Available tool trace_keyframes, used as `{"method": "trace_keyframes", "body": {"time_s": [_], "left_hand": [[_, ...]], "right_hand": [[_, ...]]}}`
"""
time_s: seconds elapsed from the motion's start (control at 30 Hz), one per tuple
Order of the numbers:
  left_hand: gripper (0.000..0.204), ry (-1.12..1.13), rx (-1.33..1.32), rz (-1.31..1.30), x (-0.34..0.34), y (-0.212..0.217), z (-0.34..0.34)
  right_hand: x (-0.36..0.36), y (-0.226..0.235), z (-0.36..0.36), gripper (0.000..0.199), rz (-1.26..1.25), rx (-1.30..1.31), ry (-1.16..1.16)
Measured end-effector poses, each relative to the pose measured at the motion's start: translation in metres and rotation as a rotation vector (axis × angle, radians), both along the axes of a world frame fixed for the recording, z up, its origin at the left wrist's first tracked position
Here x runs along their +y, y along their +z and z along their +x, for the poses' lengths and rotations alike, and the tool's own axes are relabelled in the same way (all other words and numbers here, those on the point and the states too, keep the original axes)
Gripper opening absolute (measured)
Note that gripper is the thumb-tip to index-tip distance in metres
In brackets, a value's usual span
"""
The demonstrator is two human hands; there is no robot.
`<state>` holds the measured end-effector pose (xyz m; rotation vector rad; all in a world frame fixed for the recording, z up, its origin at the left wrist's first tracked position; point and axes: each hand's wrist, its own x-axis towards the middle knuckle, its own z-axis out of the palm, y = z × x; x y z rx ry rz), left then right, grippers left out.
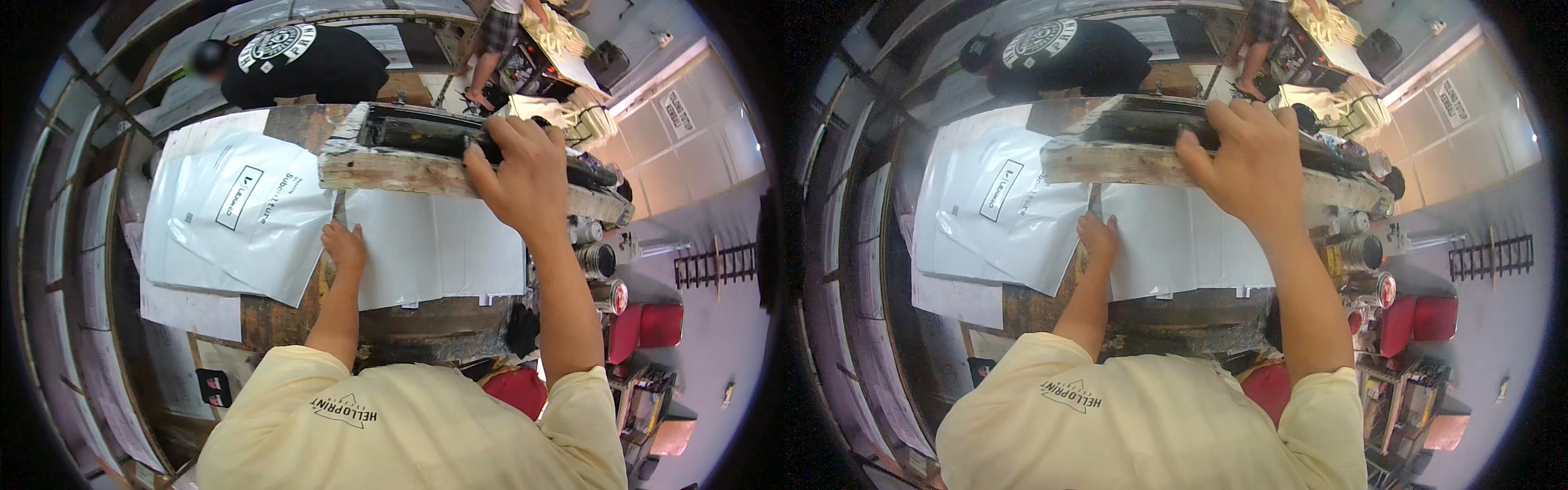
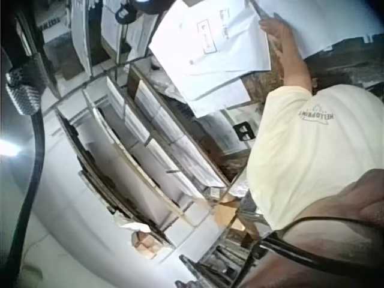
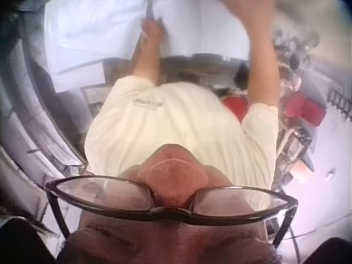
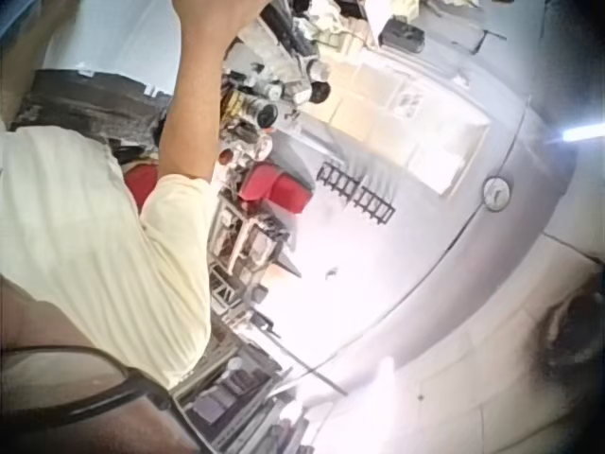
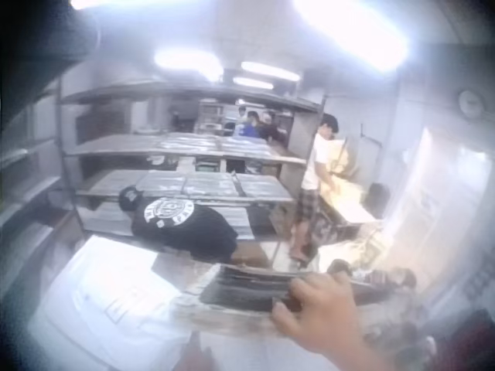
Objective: The person performs screen printing on white bags by placing a bag on the base, lowering the screen, applying ink with a squeegee, and then lifting the screen to remove the printed bag.
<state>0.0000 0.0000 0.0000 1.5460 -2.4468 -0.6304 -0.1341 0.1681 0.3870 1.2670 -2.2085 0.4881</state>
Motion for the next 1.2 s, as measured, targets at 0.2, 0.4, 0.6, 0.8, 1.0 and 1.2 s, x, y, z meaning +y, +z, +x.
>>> {"method": "trace_keyframes", "body": {"time_s": [0.2,0.4,0.6,0.8,1.0,1.2], "left_hand": [[0.050,-0.063,0.125,-0.130,-0.001,-0.005,0.004],[0.051,-0.109,0.120,-0.164,0.009,-0.003,0.004],[0.063,-0.101,0.080,-0.081,0.018,0.006,0.008],[0.076,-0.202,-0.157,0.005,0.060,0.038,0.018],[0.080,-0.264,-0.240,-0.066,0.048,0.003,0.021],[0.081,-0.252,-0.236,-0.089,0.051,-0.004,0.016]], "right_hand": [[0.001,0.000,0.001,0.034,-0.036,-0.009,0.001],[0.005,-0.001,0.002,0.034,-0.007,0.002,-0.010],[0.004,0.003,0.007,0.032,0.012,-0.042,-0.008],[0.011,-0.003,0.004,0.032,0.004,-0.043,-0.012],[0.006,0.002,0.005,0.034,-0.004,-0.046,0.004],[0.009,-0.003,0.003,0.032,-0.015,-0.027,0.030]]}}
